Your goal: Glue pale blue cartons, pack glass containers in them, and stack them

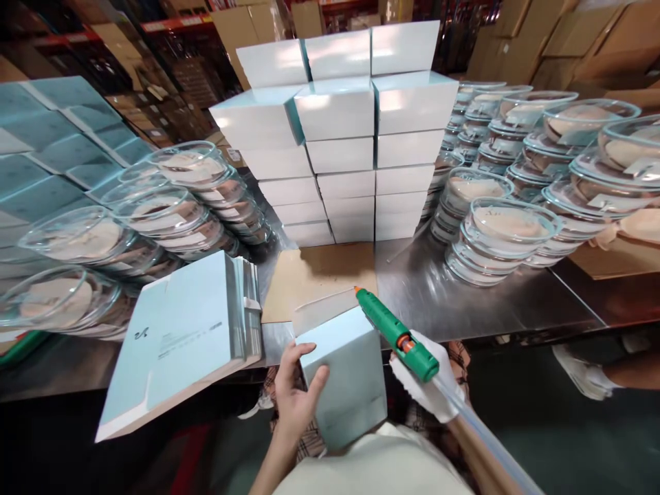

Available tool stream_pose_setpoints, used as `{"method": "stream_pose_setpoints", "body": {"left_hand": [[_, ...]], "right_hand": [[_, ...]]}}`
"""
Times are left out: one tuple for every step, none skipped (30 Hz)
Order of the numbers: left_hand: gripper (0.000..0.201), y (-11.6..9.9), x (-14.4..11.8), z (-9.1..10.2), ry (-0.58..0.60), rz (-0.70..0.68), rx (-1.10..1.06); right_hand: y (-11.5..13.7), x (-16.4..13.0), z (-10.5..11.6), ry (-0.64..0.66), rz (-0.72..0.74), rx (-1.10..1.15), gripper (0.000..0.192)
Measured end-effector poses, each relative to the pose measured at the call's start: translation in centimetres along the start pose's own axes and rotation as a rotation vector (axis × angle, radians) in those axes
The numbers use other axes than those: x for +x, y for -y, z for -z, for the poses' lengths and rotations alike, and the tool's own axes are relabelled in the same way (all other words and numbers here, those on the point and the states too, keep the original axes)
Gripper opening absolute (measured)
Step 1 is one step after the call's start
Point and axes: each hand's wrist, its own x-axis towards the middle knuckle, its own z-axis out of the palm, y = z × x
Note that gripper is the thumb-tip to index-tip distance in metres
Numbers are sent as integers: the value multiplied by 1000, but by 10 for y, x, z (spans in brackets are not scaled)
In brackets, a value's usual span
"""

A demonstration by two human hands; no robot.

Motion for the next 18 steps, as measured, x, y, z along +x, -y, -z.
{"method": "stream_pose_setpoints", "body": {"left_hand": [[28,4,-1,2,-14,20,-12],[29,7,-1,4,-33,39,-29],[31,9,-1,6,-52,58,-49],[32,10,0,7,-68,76,-68],[34,10,2,8,-78,89,-85],[35,10,3,9,-81,98,-99],[35,10,4,10,-80,100,-111],[35,9,5,11,-76,98,-119],[35,9,5,11,-71,98,-124],[35,9,5,12,-71,98,-125],[36,9,5,12,-73,103,-126],[38,10,4,12,-77,113,-127],[39,11,3,12,-79,123,-132],[41,12,3,12,-77,135,-143],[42,13,2,12,-73,144,-160],[42,12,2,10,-63,149,-184],[42,10,2,9,-44,146,-212],[42,7,3,7,-24,136,-243]], "right_hand": [[-2,4,2,-20,-46,13,36],[-3,11,1,-27,-101,51,38],[-3,19,-1,-15,-167,116,41],[-3,30,-6,9,-234,197,44],[-2,42,-12,38,-291,274,47],[0,54,-19,74,-334,328,50],[1,67,-25,102,-364,352,51],[1,78,-30,122,-384,349,52],[1,87,-33,132,-395,328,52],[0,94,-33,136,-400,297,51],[-1,98,-31,132,-404,264,50],[-1,100,-26,111,-407,227,48],[-1,99,-21,66,-394,189,45],[2,97,-15,-1,-356,156,42],[5,93,-11,-51,-299,139,39],[11,89,-10,-49,-234,147,39],[18,85,-11,25,-174,178,43],[26,82,-15,158,-128,230,50]]}}
